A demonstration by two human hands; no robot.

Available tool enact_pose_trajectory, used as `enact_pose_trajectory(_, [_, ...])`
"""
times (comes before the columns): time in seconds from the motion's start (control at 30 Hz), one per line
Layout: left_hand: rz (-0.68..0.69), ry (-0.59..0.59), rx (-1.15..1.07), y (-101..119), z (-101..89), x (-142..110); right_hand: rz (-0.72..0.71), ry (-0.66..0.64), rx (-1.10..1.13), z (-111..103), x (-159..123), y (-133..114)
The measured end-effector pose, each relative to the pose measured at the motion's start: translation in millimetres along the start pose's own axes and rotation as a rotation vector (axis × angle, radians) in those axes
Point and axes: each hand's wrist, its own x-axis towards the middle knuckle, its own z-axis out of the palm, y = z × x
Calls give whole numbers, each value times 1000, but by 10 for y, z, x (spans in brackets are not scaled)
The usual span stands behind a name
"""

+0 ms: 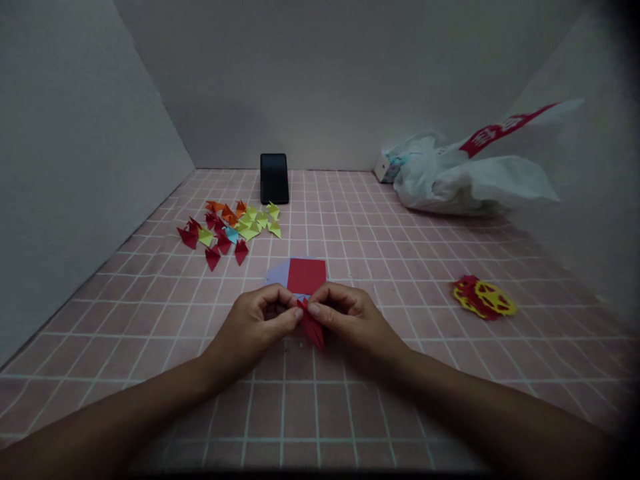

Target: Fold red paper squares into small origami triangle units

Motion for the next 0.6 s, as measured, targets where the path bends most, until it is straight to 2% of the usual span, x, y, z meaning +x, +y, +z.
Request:
enact_pose_trajectory(0.3, [-2, -38, 12, 4, 1, -9, 24, -14, -9, -8, 3, -12])
enact_pose_trajectory(0.6, [16, -64, 12, -25, -2, -11, -28, 2, -172, 16, -8, -53])
